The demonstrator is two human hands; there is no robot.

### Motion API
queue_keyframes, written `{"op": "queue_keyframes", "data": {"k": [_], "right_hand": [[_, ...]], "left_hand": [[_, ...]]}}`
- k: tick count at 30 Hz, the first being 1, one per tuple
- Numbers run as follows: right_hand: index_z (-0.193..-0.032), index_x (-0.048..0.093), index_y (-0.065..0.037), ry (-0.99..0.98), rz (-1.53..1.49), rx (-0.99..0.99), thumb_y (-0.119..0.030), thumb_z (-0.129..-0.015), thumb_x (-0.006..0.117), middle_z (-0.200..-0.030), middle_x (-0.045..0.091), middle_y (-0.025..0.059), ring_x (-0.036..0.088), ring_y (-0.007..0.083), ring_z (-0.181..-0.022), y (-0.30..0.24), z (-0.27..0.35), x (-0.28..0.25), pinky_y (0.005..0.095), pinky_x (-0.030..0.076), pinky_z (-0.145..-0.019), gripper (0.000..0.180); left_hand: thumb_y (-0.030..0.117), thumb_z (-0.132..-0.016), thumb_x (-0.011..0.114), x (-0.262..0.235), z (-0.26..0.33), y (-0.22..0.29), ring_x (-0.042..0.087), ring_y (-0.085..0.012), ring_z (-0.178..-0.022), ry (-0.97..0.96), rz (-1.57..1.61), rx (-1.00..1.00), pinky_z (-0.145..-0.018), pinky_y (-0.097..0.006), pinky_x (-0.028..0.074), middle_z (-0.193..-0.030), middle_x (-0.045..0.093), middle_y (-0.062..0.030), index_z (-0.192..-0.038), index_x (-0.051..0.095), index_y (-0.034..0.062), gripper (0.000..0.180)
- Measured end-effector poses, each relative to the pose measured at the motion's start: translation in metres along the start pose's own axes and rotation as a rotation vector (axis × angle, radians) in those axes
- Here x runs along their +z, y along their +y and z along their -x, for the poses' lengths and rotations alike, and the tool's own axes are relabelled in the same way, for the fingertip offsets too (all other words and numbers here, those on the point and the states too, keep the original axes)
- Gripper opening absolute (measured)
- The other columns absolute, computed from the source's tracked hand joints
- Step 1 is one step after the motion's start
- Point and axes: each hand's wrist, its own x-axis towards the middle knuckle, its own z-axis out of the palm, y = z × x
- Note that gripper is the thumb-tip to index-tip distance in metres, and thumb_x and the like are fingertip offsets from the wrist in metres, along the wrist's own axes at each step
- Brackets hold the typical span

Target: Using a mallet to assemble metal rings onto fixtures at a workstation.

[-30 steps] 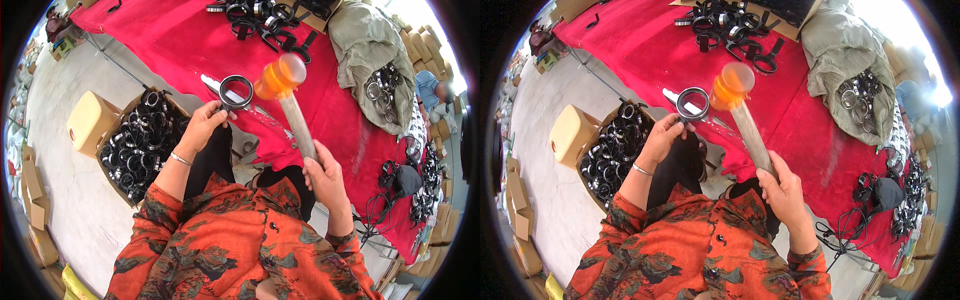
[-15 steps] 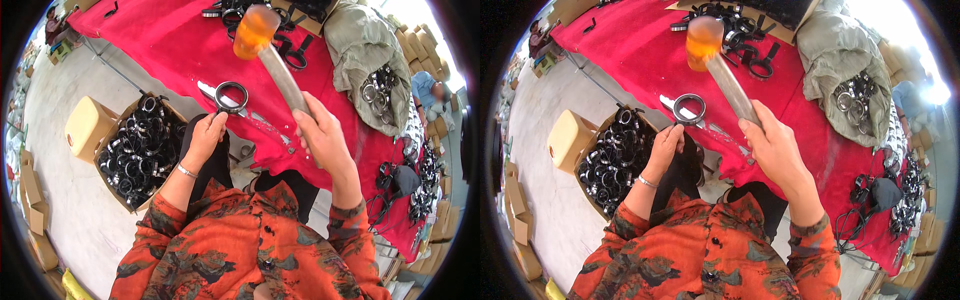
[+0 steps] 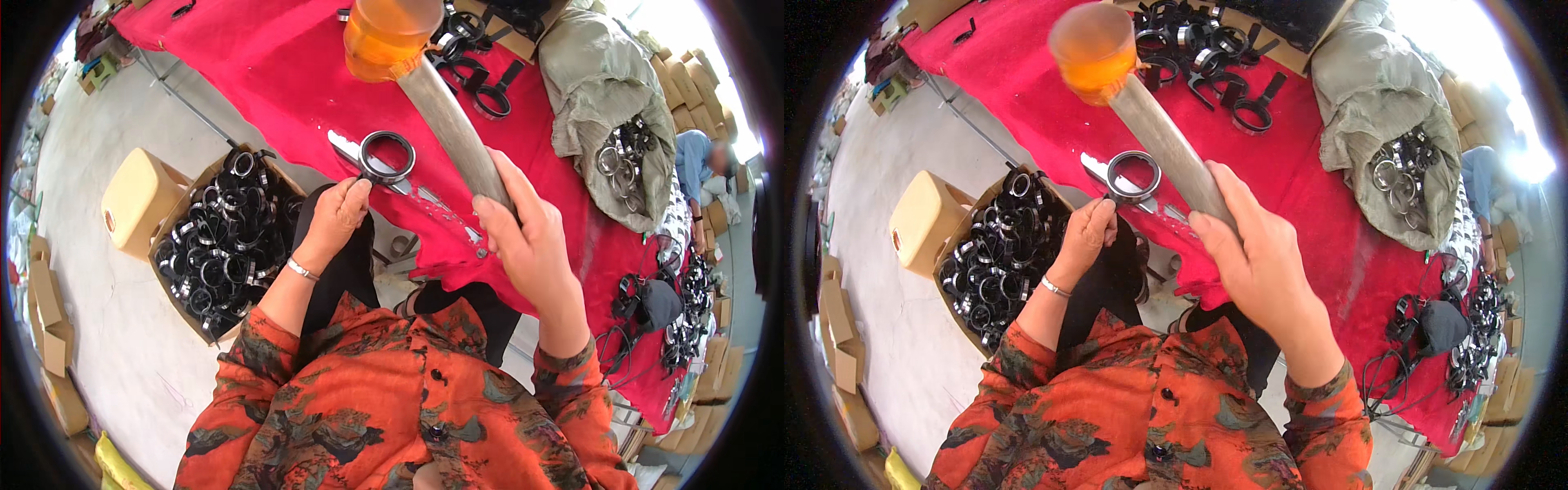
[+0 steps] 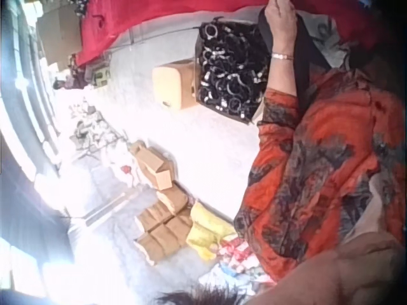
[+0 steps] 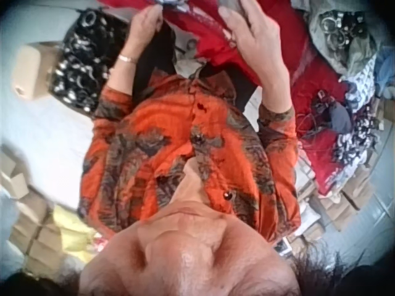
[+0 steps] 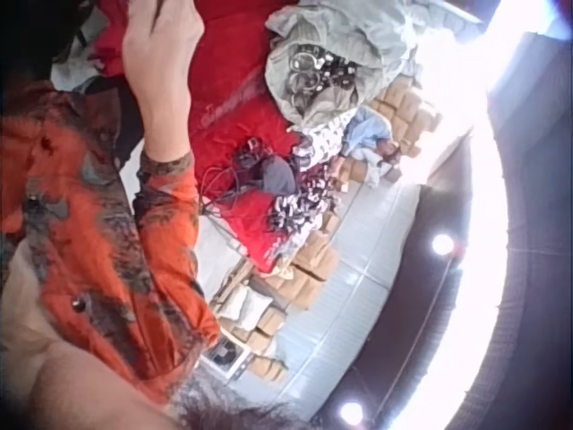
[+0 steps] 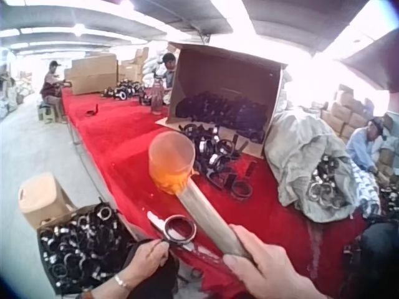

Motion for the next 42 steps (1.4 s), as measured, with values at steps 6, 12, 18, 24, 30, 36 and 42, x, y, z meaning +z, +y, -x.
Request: {"op": "queue_keyframes", "data": {"k": [6,12,18,24,30,36,42], "right_hand": [[-0.124,0.049,0.003,-0.169,0.205,-0.007,-0.021,-0.091,0.057,-0.097,0.060,0.0294,0.059,0.0460,-0.089,0.023,-0.012,0.007,0.0442,0.048,-0.074,0.042],[-0.130,0.048,0.001,0.027,0.166,-0.308,-0.012,-0.086,0.063,-0.095,0.062,0.0235,0.063,0.0382,-0.083,0.012,0.025,0.001,0.0392,0.049,-0.073,0.048],[-0.129,0.050,-0.001,-0.016,0.224,-0.114,-0.013,-0.085,0.066,-0.108,0.061,0.0266,0.063,0.0387,-0.097,0.054,0.062,0.006,0.0390,0.050,-0.083,0.049],[-0.132,0.044,0.007,0.113,0.072,-0.087,-0.009,-0.084,0.065,-0.121,0.057,0.0268,0.060,0.0367,-0.108,0.030,0.088,-0.005,0.0370,0.048,-0.091,0.054],[-0.131,0.046,0.004,0.058,0.042,0.146,-0.011,-0.088,0.062,-0.114,0.061,0.0251,0.063,0.0315,-0.104,0.057,0.110,0.009,0.0347,0.048,-0.087,0.048],[-0.137,0.040,0.002,0.207,-0.045,0.124,-0.012,-0.092,0.058,-0.076,0.057,0.0085,0.052,0.0115,-0.057,0.051,0.101,0.010,0.0263,0.046,-0.055,0.050],[-0.138,0.040,0.001,0.063,-0.218,0.431,-0.017,-0.094,0.056,-0.069,0.053,0.0014,0.047,0.0061,-0.053,0.049,0.075,-0.007,0.0232,0.042,-0.049,0.050]], "left_hand": [[0.038,-0.098,0.048,0.005,-0.010,-0.011,0.043,-0.0083,-0.053,0.065,0.011,-0.027,-0.050,-0.025,0.036,-0.060,0.045,0.0002,-0.071,0.051,0.0039,0.043],[0.035,-0.098,0.044,0.005,-0.005,-0.013,0.044,-0.0094,-0.054,0.097,-0.053,0.037,-0.051,-0.026,0.037,-0.060,0.045,-0.0012,-0.073,0.051,0.0028,0.041],[0.030,-0.099,0.040,0.007,-0.014,-0.010,0.043,-0.0092,-0.052,0.101,-0.069,0.045,-0.050,-0.026,0.036,-0.059,0.044,-0.0013,-0.075,0.050,0.0022,0.039],[0.035,-0.100,0.040,0.010,-0.002,-0.011,0.041,-0.0084,-0.051,0.127,0.027,0.004,-0.048,-0.025,0.035,-0.059,0.044,-0.0010,-0.075,0.051,0.0024,0.043],[0.040,-0.100,0.040,0.018,-0.004,-0.017,0.042,-0.0089,-0.051,0.192,0.050,-0.024,-0.048,-0.025,0.035,-0.061,0.046,-0.0006,-0.075,0.052,0.0022,0.047],[0.041,-0.100,0.040,0.015,-0.008,-0.009,0.045,-0.0091,-0.052,0.127,0.011,0.004,-0.049,-0.025,0.036,-0.059,0.046,0.0001,-0.074,0.052,0.0023,0.048],[0.039,-0.101,0.035,0.023,-0.007,-0.007,0.040,-0.0095,-0.047,0.177,-0.009,-0.053,-0.046,-0.025,0.035,-0.055,0.044,-0.0011,-0.071,0.050,0.0036,0.049]]}}
